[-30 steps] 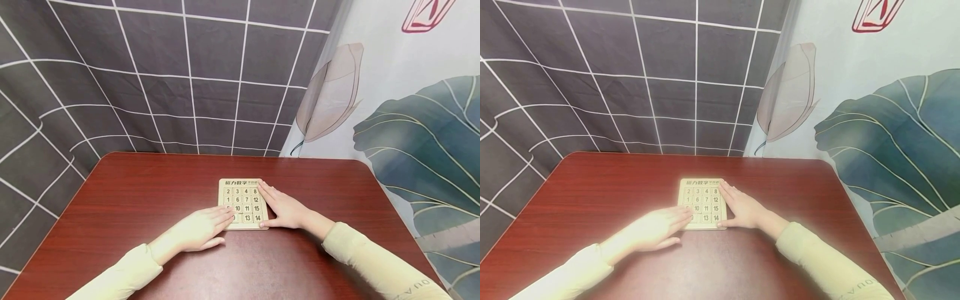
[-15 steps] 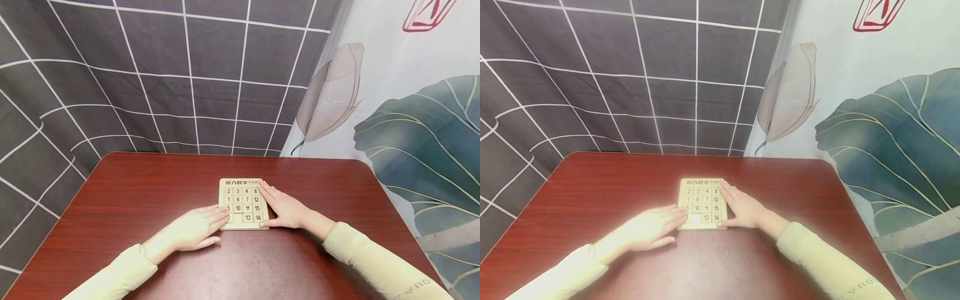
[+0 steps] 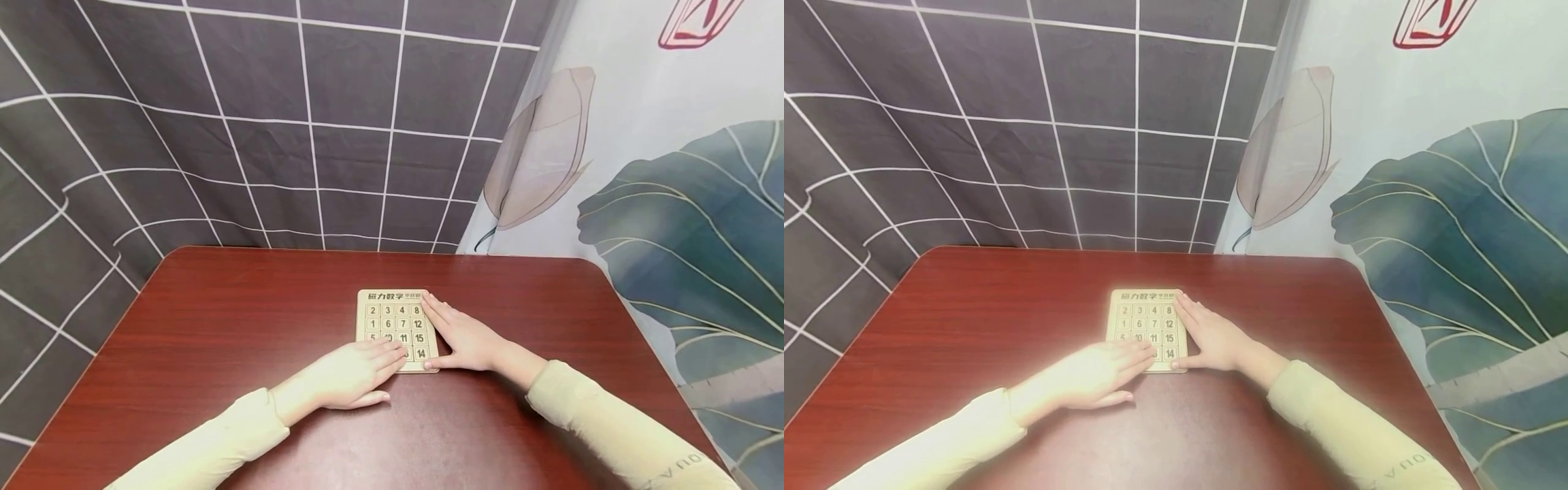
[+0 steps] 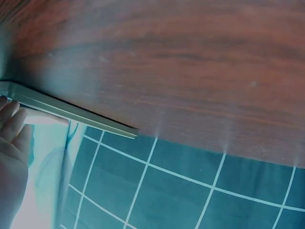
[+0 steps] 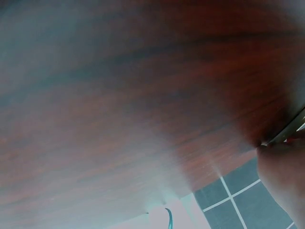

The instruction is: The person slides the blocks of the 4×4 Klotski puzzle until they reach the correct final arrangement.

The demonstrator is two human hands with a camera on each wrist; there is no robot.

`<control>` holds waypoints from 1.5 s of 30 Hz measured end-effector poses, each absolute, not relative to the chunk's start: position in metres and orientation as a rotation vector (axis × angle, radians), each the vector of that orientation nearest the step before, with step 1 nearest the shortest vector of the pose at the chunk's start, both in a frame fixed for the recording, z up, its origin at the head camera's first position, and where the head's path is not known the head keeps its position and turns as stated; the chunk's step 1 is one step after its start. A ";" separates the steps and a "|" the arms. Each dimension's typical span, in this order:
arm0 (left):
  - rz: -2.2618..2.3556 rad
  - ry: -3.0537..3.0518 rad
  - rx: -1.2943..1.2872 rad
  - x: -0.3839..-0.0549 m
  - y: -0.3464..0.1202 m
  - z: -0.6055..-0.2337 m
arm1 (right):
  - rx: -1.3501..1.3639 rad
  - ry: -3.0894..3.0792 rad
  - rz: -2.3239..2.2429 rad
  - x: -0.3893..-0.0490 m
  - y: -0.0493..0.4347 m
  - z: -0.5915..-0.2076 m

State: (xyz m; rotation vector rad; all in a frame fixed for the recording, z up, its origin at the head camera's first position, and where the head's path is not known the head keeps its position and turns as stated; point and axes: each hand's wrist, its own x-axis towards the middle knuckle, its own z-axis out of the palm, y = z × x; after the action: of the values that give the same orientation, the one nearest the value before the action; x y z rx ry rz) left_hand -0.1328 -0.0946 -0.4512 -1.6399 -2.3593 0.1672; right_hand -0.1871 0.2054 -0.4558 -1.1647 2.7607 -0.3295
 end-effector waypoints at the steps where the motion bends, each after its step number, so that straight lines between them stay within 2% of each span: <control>1: 0.169 -2.370 -1.634 -0.133 -0.095 -0.452 | -1.161 2.761 -0.332 -0.187 0.205 -0.456; 16: 0.059 -2.371 -1.609 -0.131 -0.121 -0.451 | -1.160 2.759 -0.312 -0.190 0.205 -0.456; 35: 0.152 -2.401 -1.678 -0.141 -0.073 -0.442 | -1.160 2.742 -0.335 -0.188 0.204 -0.455; 45: 0.134 -2.431 -1.636 -0.140 -0.092 -0.450 | -1.148 2.753 -0.329 -0.188 0.204 -0.455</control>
State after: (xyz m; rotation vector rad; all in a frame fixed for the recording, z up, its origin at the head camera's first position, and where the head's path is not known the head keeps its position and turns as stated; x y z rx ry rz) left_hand -0.1396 -0.0919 -0.4496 -1.6365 -2.4308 0.1345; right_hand -0.1883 0.2037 -0.4550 -1.1480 2.7531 -0.3292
